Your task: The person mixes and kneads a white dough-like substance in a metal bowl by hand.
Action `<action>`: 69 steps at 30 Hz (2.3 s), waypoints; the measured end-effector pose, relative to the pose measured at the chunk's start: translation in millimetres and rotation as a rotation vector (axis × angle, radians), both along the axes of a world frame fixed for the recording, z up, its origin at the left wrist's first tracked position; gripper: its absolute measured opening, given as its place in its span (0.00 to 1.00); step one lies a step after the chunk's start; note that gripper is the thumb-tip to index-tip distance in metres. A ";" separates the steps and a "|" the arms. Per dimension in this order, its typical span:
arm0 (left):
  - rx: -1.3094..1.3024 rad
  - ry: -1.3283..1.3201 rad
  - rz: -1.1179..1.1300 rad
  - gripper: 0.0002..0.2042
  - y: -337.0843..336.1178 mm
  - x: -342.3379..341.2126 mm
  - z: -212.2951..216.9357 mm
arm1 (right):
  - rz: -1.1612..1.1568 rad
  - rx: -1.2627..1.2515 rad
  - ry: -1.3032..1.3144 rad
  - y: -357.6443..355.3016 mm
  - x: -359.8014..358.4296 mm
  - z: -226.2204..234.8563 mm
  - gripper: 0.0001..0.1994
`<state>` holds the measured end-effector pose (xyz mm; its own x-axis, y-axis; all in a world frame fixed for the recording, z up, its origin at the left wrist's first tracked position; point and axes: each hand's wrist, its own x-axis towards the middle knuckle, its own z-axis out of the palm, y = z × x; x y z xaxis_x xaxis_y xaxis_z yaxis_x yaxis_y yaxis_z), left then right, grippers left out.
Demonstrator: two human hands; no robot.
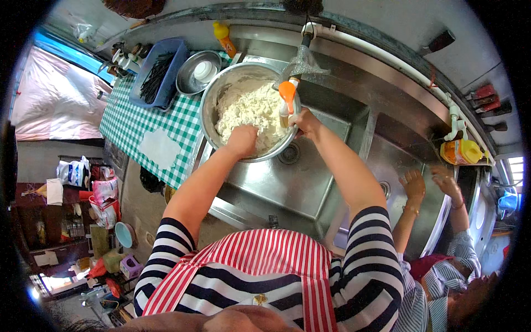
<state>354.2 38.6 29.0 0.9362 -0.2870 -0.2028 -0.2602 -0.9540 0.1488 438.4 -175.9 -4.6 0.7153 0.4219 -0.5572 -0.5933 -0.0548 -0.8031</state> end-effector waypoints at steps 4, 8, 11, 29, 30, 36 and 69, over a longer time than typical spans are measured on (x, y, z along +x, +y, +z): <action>-0.017 0.082 -0.103 0.08 -37.3 -23.3 15.7 | -0.067 -0.186 -0.015 -38.7 -30.1 11.8 0.23; -0.135 0.119 -0.181 0.07 -54.0 -90.7 -2.9 | -0.054 -0.194 0.027 -75.1 -106.0 20.8 0.23; -0.141 0.230 -0.182 0.08 -58.6 -125.8 -4.8 | -0.061 -0.173 0.090 -86.3 -149.1 11.0 0.21; -0.116 -0.210 -0.008 0.05 11.1 -282.4 -55.6 | 0.436 -0.267 -0.196 86.6 -256.3 13.8 0.12; -0.015 -0.056 0.034 0.06 10.9 -274.3 -39.5 | 0.446 -0.278 -0.217 89.1 -264.9 12.0 0.12; 0.038 0.205 0.495 0.17 74.1 -291.4 -23.4 | 0.454 -0.298 -0.323 89.3 -266.0 -8.5 0.18; -0.176 0.077 0.930 0.21 67.2 -327.3 -57.1 | 0.370 -0.662 -0.762 92.9 -267.9 10.4 0.28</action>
